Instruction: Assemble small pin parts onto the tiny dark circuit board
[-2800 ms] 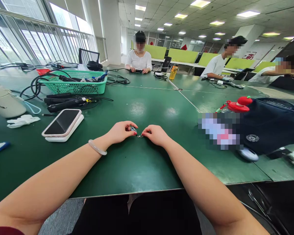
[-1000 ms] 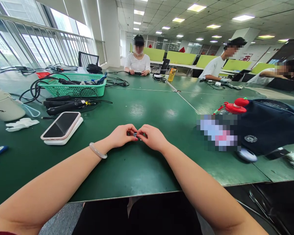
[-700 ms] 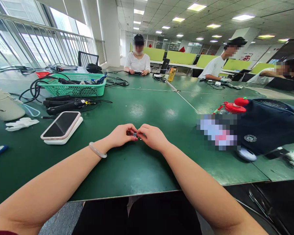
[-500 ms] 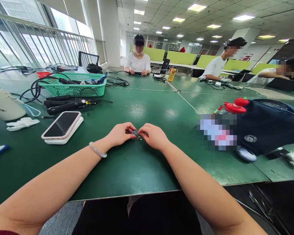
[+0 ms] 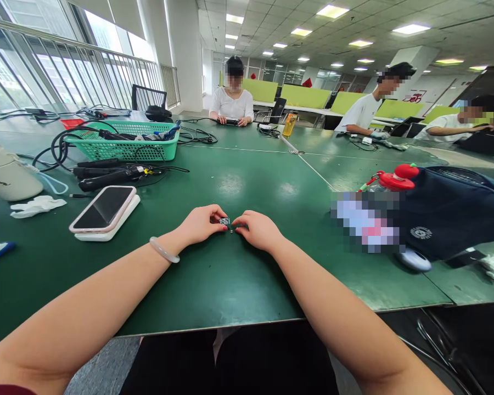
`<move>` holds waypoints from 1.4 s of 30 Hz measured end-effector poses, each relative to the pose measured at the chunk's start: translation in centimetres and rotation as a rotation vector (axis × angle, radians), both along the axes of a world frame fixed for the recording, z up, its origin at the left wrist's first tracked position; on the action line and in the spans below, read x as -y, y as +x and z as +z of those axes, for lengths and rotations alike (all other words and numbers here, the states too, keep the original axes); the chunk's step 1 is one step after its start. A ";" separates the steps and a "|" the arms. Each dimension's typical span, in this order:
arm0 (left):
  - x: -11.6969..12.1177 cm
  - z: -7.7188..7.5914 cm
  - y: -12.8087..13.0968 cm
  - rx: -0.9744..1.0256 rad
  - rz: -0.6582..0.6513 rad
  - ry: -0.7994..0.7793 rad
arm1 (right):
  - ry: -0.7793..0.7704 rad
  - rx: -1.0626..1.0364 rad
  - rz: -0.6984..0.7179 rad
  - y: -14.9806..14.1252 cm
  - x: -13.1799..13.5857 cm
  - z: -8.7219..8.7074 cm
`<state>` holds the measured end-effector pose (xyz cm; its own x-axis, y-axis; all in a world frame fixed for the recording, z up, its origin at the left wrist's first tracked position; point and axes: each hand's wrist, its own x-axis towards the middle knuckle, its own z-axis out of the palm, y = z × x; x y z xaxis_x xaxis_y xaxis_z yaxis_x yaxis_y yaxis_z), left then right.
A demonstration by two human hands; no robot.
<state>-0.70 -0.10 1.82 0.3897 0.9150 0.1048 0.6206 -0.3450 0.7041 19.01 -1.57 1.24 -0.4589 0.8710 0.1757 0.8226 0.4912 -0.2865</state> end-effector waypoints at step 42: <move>0.4 0.2 0.7 0.332 -0.090 -0.195 | 0.212 -0.259 0.078 -1.2 0.6 0.0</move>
<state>0.04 -0.48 1.98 0.4437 0.8937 0.0661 0.3217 -0.2277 0.9191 17.76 -2.20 1.19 -0.4394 0.7662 0.4688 0.6933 0.6212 -0.3654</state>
